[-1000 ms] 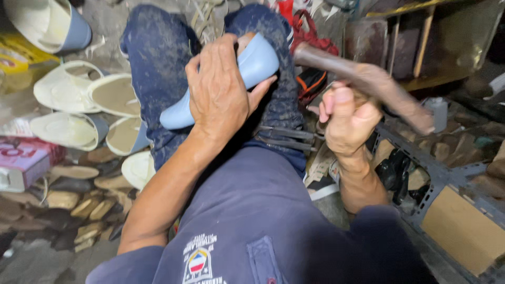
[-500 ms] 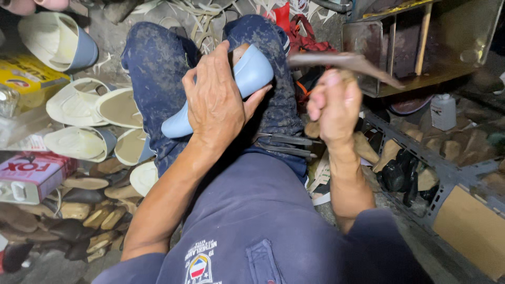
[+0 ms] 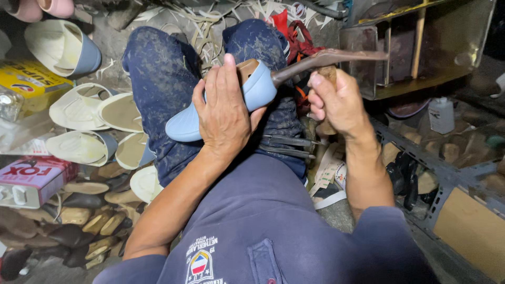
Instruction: The person is repairing a light blue slip-on shoe. They use a hammer to tap a tool into the shoe's sole and use pliers to pull out a piece of material from the shoe.
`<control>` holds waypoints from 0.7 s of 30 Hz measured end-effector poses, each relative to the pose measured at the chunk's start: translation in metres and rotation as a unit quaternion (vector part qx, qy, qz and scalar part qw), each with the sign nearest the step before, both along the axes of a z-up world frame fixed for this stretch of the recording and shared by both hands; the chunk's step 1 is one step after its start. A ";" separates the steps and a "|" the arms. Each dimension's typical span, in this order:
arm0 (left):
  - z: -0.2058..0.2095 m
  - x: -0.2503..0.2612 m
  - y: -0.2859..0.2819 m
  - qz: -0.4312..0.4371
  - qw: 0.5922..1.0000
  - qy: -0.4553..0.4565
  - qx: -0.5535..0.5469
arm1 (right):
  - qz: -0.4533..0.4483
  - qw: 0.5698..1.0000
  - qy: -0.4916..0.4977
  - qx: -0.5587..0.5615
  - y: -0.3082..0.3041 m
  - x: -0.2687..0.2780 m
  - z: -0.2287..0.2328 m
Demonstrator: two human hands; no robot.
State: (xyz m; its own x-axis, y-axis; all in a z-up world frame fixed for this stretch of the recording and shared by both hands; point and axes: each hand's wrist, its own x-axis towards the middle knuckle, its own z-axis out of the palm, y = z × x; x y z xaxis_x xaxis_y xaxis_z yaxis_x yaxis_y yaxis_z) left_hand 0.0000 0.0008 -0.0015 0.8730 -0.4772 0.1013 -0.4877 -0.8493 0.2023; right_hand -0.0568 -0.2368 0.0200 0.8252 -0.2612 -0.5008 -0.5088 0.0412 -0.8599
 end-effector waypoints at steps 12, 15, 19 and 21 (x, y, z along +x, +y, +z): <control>0.029 0.034 0.004 -0.006 0.983 0.156 -0.101 | -0.045 0.996 -0.070 -0.017 -0.009 0.009 0.004; 0.024 0.041 0.012 0.021 0.933 0.282 -0.222 | -0.065 0.993 -0.095 -0.035 -0.010 0.008 0.006; -0.002 0.043 0.027 0.001 0.876 0.261 -0.406 | 0.001 0.967 -0.056 -0.250 -0.022 0.024 0.005; -0.002 0.052 0.035 -0.018 0.891 0.232 -0.389 | 0.089 0.948 -0.134 -0.274 -0.037 0.061 0.026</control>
